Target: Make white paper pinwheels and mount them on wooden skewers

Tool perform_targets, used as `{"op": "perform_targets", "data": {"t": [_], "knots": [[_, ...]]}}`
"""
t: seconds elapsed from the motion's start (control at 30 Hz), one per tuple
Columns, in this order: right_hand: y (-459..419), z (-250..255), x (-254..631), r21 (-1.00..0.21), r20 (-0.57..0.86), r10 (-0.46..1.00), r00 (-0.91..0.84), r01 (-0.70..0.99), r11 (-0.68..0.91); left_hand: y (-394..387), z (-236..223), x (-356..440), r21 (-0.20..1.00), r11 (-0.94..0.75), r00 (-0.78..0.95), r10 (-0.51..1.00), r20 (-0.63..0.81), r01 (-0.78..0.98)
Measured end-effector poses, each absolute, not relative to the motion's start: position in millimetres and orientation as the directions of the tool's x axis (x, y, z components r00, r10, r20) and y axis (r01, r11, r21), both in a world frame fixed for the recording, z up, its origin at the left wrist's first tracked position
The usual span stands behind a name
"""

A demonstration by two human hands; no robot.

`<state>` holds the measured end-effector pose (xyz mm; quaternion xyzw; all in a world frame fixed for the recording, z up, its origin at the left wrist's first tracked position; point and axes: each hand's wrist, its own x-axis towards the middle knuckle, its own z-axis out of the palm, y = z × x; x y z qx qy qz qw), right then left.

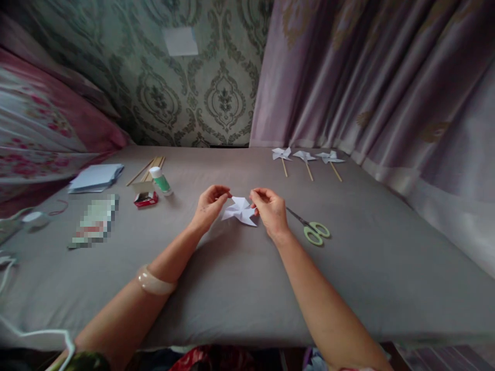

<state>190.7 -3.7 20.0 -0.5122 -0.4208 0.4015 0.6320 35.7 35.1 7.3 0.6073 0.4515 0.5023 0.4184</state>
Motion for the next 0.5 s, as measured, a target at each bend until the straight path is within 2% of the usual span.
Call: {"op": "perform_targets", "data": {"t": [0.1, 0.2, 0.37, 0.5], "knots": [[1, 20, 201, -0.985, 0.096, 0.931, 0.353, -0.103, 0.141, 44, 0, 28, 0.873, -0.207, 0.053, 0.977, 0.205, 0.442], [4, 17, 205, -0.989, 0.076, 0.933, 0.353, -0.095, 0.117, 49, -3, 26, 0.758, -0.171, 0.114, 0.985, 0.128, 0.629], [4, 13, 202, -0.993, 0.058, 0.946, 0.318, -0.084, 0.089, 46, -1, 33, 0.602, -0.209, 0.192, 0.977, 0.094, 0.771], [4, 13, 200, -0.995, 0.063, 0.952, 0.3, -0.049, 0.081, 43, 1, 39, 0.557, -0.176, 0.165, 0.984, 0.07, 0.812]]}}
